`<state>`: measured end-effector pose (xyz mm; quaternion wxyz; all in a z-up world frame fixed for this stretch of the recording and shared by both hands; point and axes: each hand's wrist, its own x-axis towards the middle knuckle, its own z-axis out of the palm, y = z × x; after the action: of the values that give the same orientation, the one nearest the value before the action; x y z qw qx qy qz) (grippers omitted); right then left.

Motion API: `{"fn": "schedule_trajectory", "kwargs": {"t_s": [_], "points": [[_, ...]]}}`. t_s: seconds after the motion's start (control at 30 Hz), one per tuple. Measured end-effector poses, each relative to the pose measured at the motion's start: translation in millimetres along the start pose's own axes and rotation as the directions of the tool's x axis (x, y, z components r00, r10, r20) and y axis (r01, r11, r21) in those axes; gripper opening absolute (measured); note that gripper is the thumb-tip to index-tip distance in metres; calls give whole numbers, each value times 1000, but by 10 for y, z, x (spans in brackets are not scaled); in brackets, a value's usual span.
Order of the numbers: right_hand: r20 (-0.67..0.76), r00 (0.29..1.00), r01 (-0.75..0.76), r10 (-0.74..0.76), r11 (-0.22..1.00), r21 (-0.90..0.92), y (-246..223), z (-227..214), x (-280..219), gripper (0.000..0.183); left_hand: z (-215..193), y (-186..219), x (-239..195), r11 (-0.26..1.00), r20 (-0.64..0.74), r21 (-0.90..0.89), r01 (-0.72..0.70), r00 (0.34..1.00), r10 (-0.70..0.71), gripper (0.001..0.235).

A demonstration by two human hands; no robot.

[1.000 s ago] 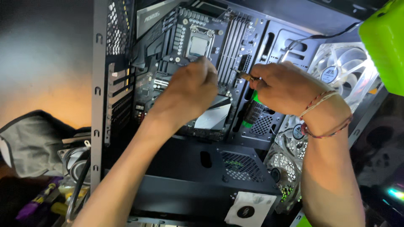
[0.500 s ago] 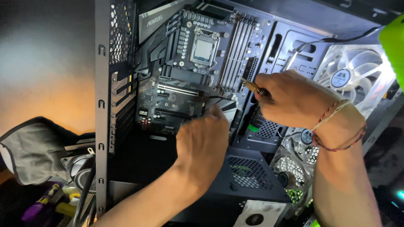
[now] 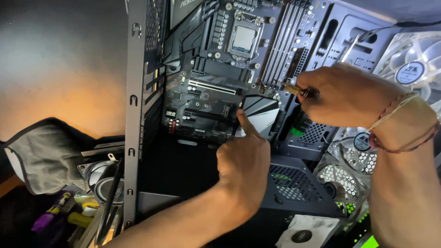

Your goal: The person uses a screwdriver to tighten screws on the motherboard inside a computer case. They then handle a small white connector and a green plastic object, moving them around the workspace.

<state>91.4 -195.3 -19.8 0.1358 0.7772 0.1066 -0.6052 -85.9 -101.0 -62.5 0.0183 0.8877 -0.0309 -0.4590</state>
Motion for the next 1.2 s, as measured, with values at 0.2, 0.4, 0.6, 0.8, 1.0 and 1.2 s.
{"fn": "schedule_trajectory", "kwargs": {"t_s": [0.2,0.4,0.6,0.8,1.0,1.2], "points": [[-42,999,31,-32,999,-23,32,47,78,26,106,67,0,1000,152,-6,-5,988,6,90],[-121,992,48,-47,999,9,236,177,263,38,72,43,59,999,187,-35,4,982,3,90],[-142,986,79,-85,996,-50,166,117,170,25,36,34,43,1000,215,5,23,976,-24,96],[-141,986,77,-90,992,-97,204,146,234,29,11,18,8,999,257,3,46,965,-45,95],[-168,982,74,-90,992,-98,228,172,294,33,108,60,-7,994,190,64,84,977,-94,89],[-160,982,82,-96,992,-92,222,186,315,36,279,51,93,991,202,44,122,971,-129,64]]}}
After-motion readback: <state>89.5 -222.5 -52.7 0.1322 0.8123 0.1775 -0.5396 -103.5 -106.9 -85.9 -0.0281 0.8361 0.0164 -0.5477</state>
